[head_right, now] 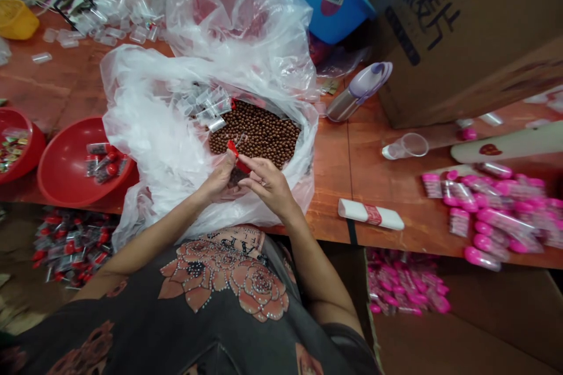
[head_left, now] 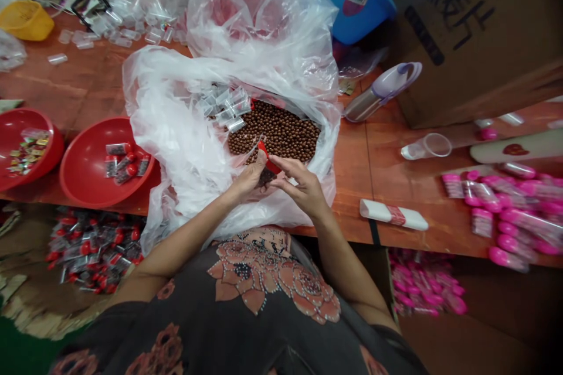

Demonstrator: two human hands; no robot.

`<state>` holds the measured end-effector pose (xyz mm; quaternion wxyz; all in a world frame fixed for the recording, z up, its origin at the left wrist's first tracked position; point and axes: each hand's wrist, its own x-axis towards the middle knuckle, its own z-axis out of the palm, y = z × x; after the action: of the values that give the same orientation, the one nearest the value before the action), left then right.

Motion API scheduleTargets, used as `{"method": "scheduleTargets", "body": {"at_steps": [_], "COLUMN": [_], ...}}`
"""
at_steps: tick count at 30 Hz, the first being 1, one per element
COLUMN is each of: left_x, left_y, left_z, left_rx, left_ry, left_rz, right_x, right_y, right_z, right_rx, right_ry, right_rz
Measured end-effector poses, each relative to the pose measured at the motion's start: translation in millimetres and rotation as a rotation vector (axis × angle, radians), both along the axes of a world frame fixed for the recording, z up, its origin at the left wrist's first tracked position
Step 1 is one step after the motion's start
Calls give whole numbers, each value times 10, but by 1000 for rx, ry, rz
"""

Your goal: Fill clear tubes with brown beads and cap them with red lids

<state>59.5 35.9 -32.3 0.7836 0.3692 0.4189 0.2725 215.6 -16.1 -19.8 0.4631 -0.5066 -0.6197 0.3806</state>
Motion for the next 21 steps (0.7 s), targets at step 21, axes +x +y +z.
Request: {"method": "scheduleTargets", "body": {"at_steps": [21], "left_x": [-36], "left_y": [31], "left_z": [131], "left_rx": [37], "left_ry": [-25], "left_rz": [-133], "right_x": [1], "right_y": [52], "right_z": [-16], "right_rx": [41], "right_ry": [73], "right_rz": [16]}}
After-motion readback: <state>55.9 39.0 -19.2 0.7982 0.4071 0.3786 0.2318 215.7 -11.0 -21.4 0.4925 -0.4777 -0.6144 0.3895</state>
